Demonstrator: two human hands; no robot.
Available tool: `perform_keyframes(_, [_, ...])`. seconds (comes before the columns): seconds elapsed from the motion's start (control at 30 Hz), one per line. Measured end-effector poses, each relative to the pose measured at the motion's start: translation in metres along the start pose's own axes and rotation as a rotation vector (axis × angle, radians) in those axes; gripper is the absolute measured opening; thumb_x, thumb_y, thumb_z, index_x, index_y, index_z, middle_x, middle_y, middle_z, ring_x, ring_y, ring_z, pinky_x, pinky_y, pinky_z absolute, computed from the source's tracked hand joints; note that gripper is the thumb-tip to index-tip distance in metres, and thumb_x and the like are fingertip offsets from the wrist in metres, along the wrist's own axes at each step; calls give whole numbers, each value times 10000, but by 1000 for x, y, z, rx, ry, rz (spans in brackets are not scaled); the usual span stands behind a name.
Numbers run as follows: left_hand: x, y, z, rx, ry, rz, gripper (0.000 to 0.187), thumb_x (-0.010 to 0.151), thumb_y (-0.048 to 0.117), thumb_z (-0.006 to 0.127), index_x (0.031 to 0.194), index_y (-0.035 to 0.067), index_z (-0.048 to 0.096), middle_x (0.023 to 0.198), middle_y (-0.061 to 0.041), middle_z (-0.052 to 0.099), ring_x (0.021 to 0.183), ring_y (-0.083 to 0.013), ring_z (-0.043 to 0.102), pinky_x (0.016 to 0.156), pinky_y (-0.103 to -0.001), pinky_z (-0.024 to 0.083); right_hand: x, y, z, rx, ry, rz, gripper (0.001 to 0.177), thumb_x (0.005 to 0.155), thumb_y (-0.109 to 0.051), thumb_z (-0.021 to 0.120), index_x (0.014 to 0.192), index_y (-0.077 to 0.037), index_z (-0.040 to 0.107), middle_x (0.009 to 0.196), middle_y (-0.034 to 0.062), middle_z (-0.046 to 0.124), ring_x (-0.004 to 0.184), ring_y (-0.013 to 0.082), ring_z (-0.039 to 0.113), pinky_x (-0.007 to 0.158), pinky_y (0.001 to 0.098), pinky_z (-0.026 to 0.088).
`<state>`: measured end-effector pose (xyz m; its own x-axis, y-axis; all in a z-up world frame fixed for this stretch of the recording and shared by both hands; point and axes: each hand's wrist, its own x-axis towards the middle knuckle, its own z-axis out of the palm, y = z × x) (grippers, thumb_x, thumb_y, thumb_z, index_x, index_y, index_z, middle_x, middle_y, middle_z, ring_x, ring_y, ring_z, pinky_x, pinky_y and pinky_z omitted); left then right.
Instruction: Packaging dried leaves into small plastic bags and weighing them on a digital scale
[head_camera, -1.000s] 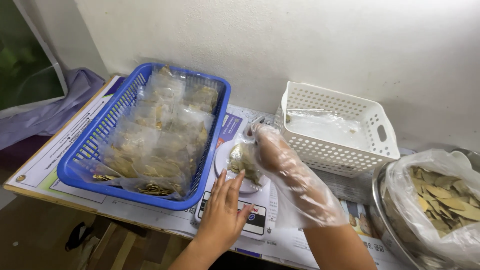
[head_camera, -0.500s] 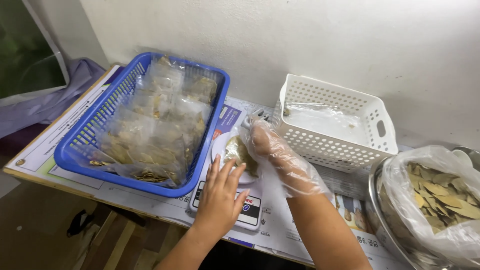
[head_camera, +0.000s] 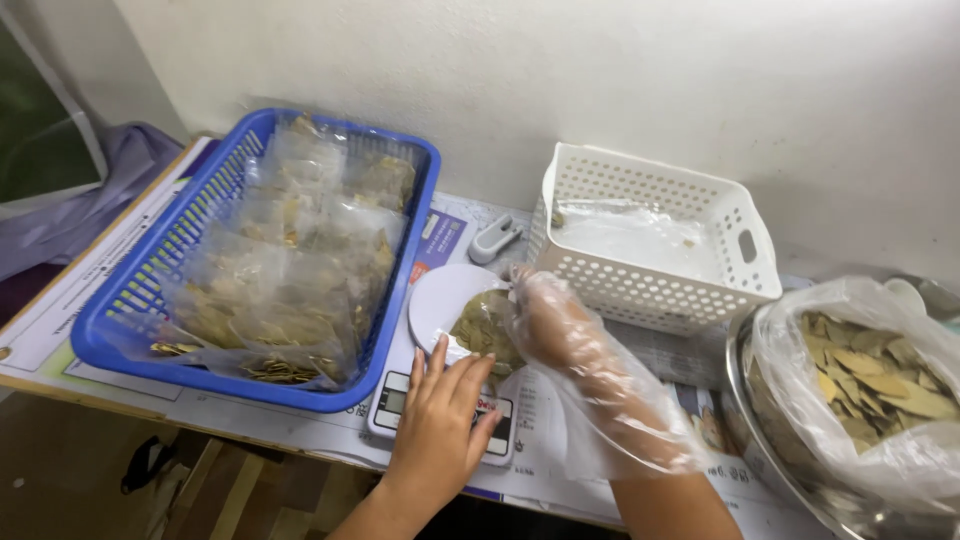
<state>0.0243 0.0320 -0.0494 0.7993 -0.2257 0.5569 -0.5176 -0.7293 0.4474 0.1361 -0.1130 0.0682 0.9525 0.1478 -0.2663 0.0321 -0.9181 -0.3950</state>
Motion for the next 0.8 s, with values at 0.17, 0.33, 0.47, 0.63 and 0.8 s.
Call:
perform_keyframes(0.17, [17,21,2,-304,366,-129,709,832,246,842,1397,37,467,1399,-227,494,1426,-423,472,1175,-510,408,-59,43,-37,141,347,-493,356,928,-273,641,1260,-149,662,803,5,772,724,129,735,741,299,615])
perform_keyframes(0.33, [49,66,27,-1394,132,-589,841,699,89,863,1416,105,424,1338,-191,589,1239,-292,594,1039,-430,490,-125,84,-76,502,182,-593,425,961,-174,601,1375,-99,538,962,18,706,868,107,688,793,230,606])
perform_keyframes(0.47, [54,107,72,-1884,-125,-972,432,797,-74,762,1159,99,603,1166,-176,751,997,-387,742,713,-578,650,-144,124,-97,268,452,-455,538,835,-151,765,1349,-137,606,948,6,814,792,104,783,785,224,666])
perform_keyframes(0.63, [71,138,105,-1812,-191,-999,417,796,-16,792,1147,113,608,1128,-148,760,964,-323,743,693,-464,634,-163,170,-167,-171,618,150,329,1041,-304,553,1171,-80,757,1075,161,764,912,281,731,806,344,611])
perform_keyframes(0.8, [89,152,122,-1791,-141,-995,472,783,-36,791,1204,66,603,1106,-197,750,929,-351,745,699,-501,653,-150,197,-158,-207,255,541,707,828,-771,474,1242,-265,741,1089,73,795,972,286,722,840,415,554])
